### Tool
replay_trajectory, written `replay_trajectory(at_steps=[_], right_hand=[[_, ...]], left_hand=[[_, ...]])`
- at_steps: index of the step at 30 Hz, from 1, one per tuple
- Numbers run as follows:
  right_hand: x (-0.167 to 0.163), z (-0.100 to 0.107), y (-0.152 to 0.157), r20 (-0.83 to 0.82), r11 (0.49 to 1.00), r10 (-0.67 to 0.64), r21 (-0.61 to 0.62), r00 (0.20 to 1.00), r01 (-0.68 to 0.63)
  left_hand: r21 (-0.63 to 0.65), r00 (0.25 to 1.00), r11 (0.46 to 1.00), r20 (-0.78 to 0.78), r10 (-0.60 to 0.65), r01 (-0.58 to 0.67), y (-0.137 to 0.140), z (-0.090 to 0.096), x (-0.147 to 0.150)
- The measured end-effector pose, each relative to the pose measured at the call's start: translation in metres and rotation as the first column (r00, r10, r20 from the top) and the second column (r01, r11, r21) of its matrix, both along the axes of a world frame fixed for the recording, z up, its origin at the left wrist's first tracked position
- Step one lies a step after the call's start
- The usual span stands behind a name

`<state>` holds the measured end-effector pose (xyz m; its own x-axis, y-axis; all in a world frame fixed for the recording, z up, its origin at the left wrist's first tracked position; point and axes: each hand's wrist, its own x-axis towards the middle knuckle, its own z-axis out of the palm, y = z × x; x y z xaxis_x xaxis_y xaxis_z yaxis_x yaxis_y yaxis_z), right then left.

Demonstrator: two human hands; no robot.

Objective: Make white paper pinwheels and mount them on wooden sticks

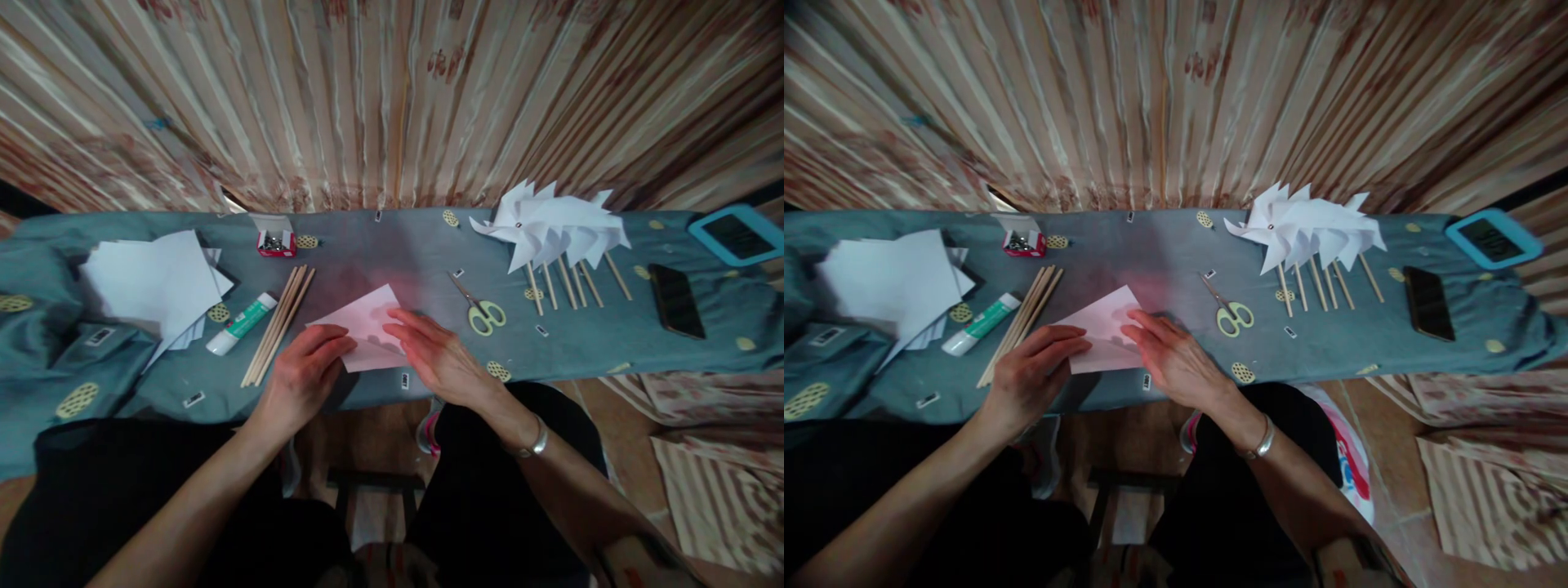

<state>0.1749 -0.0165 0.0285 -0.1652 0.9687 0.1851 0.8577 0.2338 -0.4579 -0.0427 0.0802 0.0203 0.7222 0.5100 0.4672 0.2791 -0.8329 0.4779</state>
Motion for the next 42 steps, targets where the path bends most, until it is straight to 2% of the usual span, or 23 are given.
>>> replay_trajectory(at_steps=[6, 9, 11, 13, 16, 20, 24, 27, 30, 34, 38, 42], right_hand=[[0.017, -0.015, 0.000, 0.242, 1.000, -0.020, 0.025, 0.970, 0.014], [0.018, -0.019, -0.005, 0.312, 0.999, -0.031, 0.049, 0.950, 0.016], [0.017, -0.021, -0.009, 0.352, 0.996, -0.021, 0.093, 0.936, -0.013], [0.017, -0.023, -0.014, 0.382, 0.986, 0.002, 0.155, 0.924, -0.066], [0.018, -0.024, -0.020, 0.398, 0.967, 0.014, 0.227, 0.917, -0.114], [0.016, -0.021, -0.028, 0.401, 0.960, 0.007, 0.252, 0.916, -0.118], [0.004, -0.018, -0.034, 0.415, 0.964, 0.057, 0.214, 0.908, -0.158], [-0.002, -0.017, -0.035, 0.404, 0.968, 0.098, 0.173, 0.909, -0.181], [0.000, -0.017, -0.033, 0.326, 0.973, 0.150, 0.116, 0.933, -0.197], [0.011, -0.020, -0.026, 0.031, 0.990, 0.140, 0.018, 0.990, -0.140], [0.014, -0.024, -0.013, -0.279, 0.998, -0.019, -0.069, 0.960, 0.000], [0.009, -0.032, 0.003, -0.436, 0.972, -0.224, -0.168, 0.871, 0.165]], left_hand=[[-0.173, 0.999, 0.985, 0.040, 0.016, -0.009, -0.001, 0.006, -0.003], [-0.286, 0.996, 0.958, 0.075, 0.057, -0.034, 0.000, 0.002, -0.005], [-0.313, 0.996, 0.949, 0.070, 0.055, -0.031, 0.000, -0.005, -0.009], [-0.278, 1.000, 0.961, 0.023, 0.002, 0.004, 0.000, -0.012, -0.015], [-0.111, 0.991, 0.991, -0.099, -0.089, 0.078, -0.004, -0.020, -0.023], [0.104, 0.962, 0.988, -0.259, -0.084, 0.115, -0.015, -0.020, -0.026], [0.184, 0.945, 0.972, -0.318, -0.081, 0.146, -0.026, -0.016, -0.022], [0.195, 0.949, 0.969, -0.304, -0.085, 0.149, -0.029, -0.020, -0.023], [0.173, 0.952, 0.971, -0.285, -0.110, 0.164, -0.026, -0.028, -0.026], [0.052, 0.966, 0.988, -0.224, -0.130, 0.145, -0.023, -0.032, -0.027], [-0.115, 0.988, 0.991, -0.126, -0.084, 0.070, -0.022, -0.024, -0.023], [-0.232, 0.995, 0.973, -0.101, -0.015, -0.009, -0.018, -0.021, -0.020]])
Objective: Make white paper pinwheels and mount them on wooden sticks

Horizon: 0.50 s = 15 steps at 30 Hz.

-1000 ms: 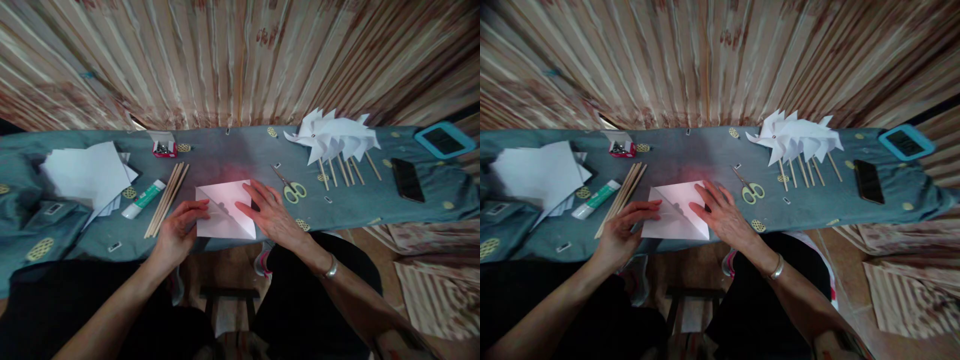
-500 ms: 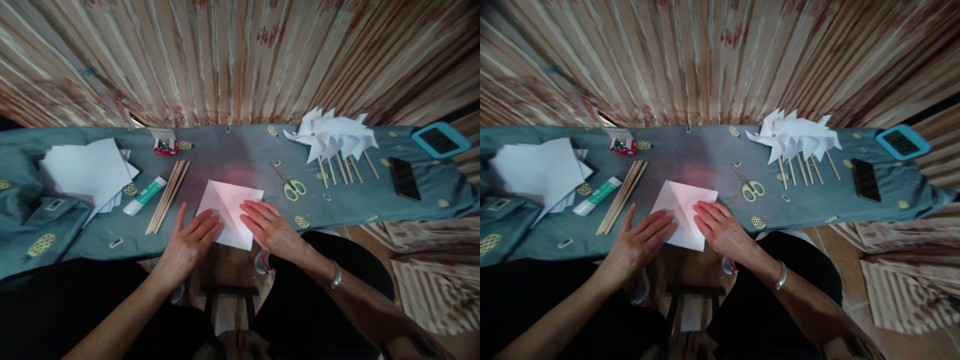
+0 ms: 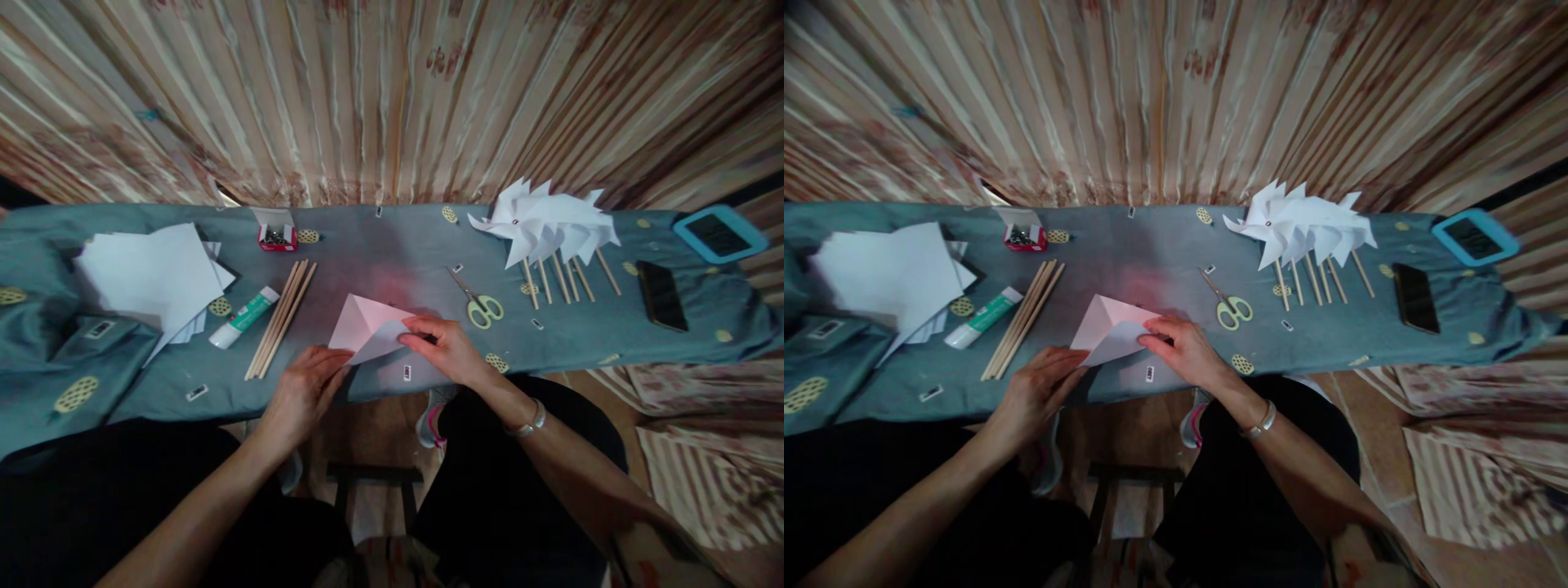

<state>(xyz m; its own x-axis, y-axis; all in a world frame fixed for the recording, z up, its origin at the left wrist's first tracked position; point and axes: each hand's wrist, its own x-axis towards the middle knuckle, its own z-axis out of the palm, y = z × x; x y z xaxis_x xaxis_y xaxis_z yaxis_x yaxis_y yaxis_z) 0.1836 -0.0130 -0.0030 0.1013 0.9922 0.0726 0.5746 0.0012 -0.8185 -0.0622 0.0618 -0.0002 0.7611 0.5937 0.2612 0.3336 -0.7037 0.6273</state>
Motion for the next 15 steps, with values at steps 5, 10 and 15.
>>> replay_trajectory(at_steps=[5, 10, 15], right_hand=[[-0.007, -0.002, 0.021, 0.032, 0.998, -0.056, 0.042, 0.998, 0.054], [-0.012, 0.003, 0.036, 0.246, 0.998, -0.032, 0.066, 0.969, 0.016], [-0.015, 0.004, 0.048, 0.328, 0.999, -0.036, 0.039, 0.944, 0.025]], left_hand=[[-0.057, 0.992, 0.991, -0.034, 0.119, -0.121, 0.003, -0.001, 0.000], [-0.073, 0.982, 0.981, -0.076, 0.172, -0.178, 0.003, -0.002, -0.003], [0.249, 0.990, 0.964, -0.079, 0.116, -0.093, 0.001, 0.000, 0.002]])
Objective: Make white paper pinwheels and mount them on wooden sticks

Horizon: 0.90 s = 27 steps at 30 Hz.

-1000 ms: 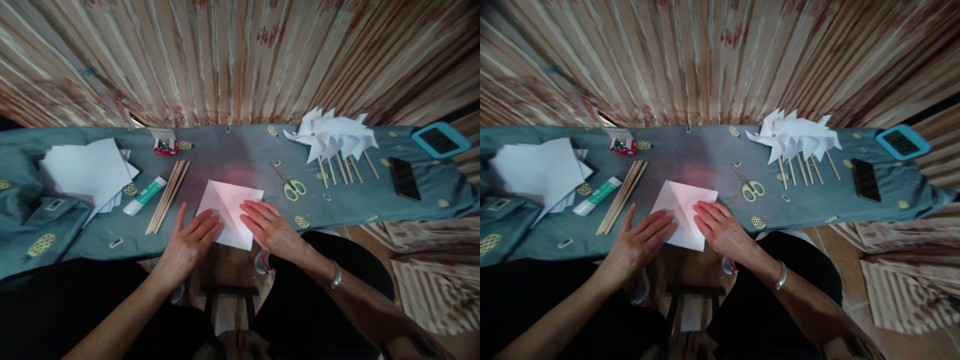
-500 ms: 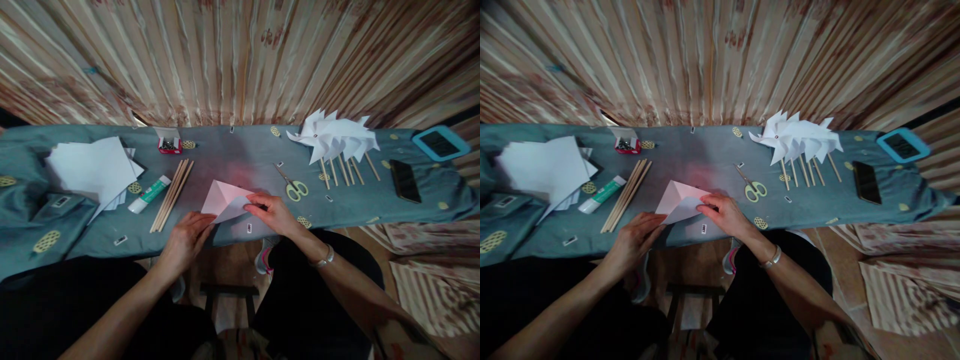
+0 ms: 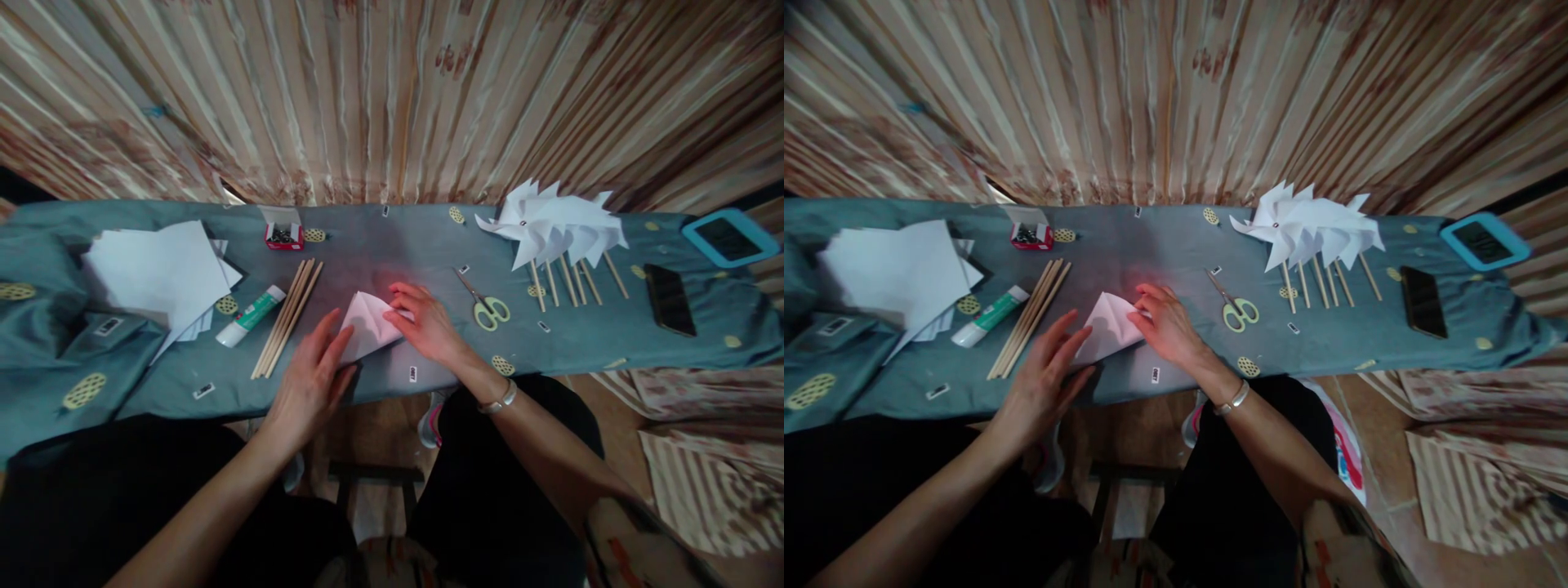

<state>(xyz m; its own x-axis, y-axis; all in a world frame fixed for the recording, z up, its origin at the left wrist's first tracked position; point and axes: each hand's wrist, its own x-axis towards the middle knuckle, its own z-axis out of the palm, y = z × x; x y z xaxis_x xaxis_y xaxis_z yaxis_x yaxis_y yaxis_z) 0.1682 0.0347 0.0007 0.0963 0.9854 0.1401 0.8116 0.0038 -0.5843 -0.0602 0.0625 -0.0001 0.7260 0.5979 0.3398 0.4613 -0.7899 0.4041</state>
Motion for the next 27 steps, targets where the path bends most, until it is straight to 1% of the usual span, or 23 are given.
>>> replay_trajectory(at_steps=[2, 3, 5, 8, 16, 27], right_hand=[[-0.001, -0.001, 0.003, 0.018, 1.000, 0.001, -0.006, 1.000, -0.001], [-0.002, -0.001, 0.004, 0.025, 1.000, 0.000, -0.004, 1.000, 0.000], [-0.003, -0.002, 0.005, 0.034, 1.000, -0.002, 0.007, 0.999, 0.002], [-0.003, -0.004, 0.005, 0.042, 1.000, -0.006, 0.019, 0.999, 0.005], [-0.004, -0.002, 0.007, 0.062, 1.000, -0.007, -0.005, 0.998, 0.007], [-0.006, -0.005, 0.009, 0.062, 0.999, -0.033, 0.018, 0.998, 0.032]], left_hand=[[0.143, 0.996, 0.988, -0.078, -0.040, 0.051, -0.002, 0.003, 0.005], [0.186, 0.991, 0.979, -0.120, -0.061, 0.083, -0.003, 0.004, 0.008], [0.215, 0.978, 0.967, -0.181, -0.100, 0.138, -0.006, 0.006, 0.015], [0.191, 0.965, 0.966, -0.230, -0.130, 0.176, -0.009, 0.003, 0.021], [0.078, 0.948, 0.981, -0.282, -0.147, 0.176, -0.011, -0.008, 0.021], [0.037, 0.949, 0.984, -0.273, -0.160, 0.176, -0.009, -0.012, 0.020]])
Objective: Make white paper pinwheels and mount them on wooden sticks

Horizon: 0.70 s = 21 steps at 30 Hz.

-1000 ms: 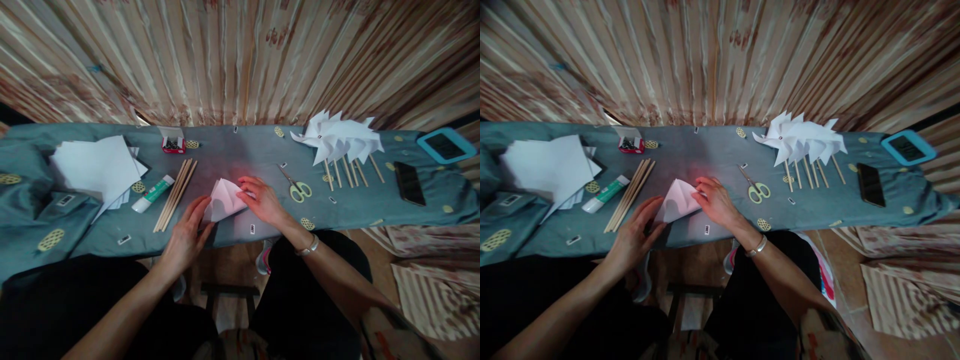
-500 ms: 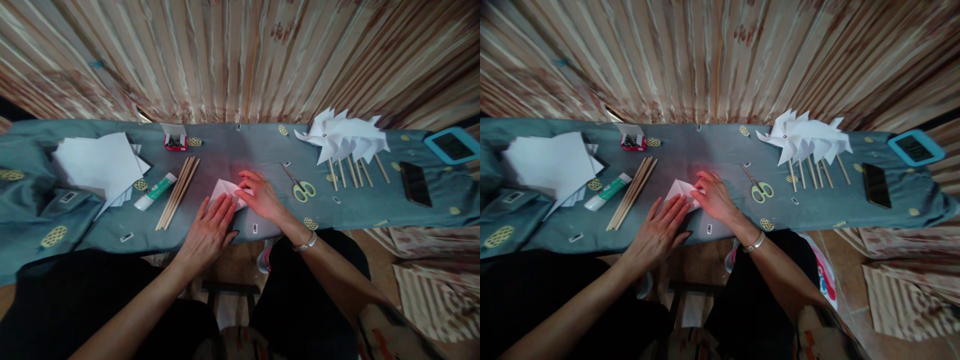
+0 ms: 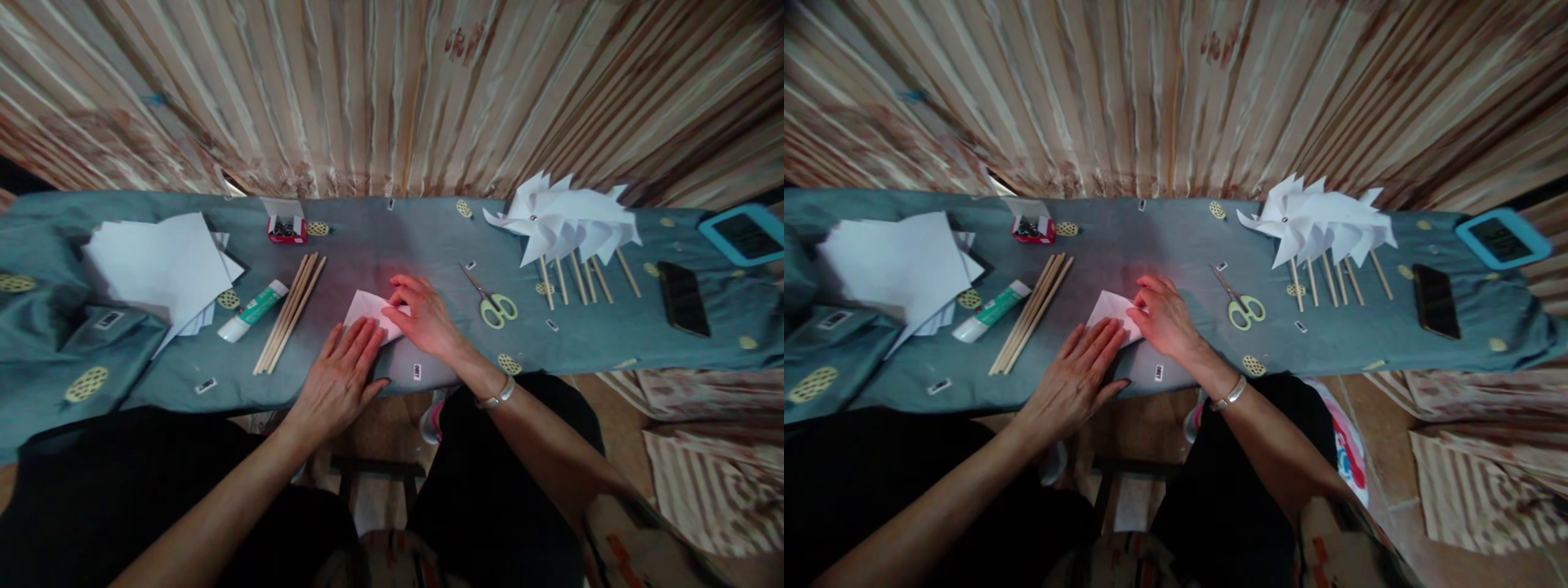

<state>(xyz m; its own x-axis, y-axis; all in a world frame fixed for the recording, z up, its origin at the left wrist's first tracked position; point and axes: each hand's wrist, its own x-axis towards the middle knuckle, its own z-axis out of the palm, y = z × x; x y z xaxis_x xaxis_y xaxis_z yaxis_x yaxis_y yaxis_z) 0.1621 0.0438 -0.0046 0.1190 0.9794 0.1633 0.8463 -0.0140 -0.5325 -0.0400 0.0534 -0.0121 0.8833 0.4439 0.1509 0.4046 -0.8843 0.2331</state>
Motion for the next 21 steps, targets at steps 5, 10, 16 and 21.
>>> replay_trajectory(at_steps=[5, 10, 16, 21], right_hand=[[-0.001, -0.002, 0.000, 0.011, 1.000, -0.005, 0.014, 1.000, 0.005], [-0.001, -0.002, 0.000, 0.033, 1.000, -0.001, 0.022, 0.999, 0.000], [-0.009, 0.002, -0.014, 0.183, 1.000, -0.007, 0.026, 0.983, 0.002], [-0.019, -0.004, -0.038, 0.193, 0.999, -0.043, 0.041, 0.980, 0.036]], left_hand=[[0.000, 1.000, 1.000, 0.003, 0.000, 0.000, -0.001, -0.003, 0.000], [0.022, 1.000, 1.000, 0.014, -0.010, 0.010, -0.001, -0.006, -0.002], [0.055, 1.000, 0.998, 0.013, -0.015, 0.014, -0.001, -0.011, -0.002], [0.053, 0.999, 0.998, 0.041, -0.029, 0.027, -0.001, -0.012, -0.002]])
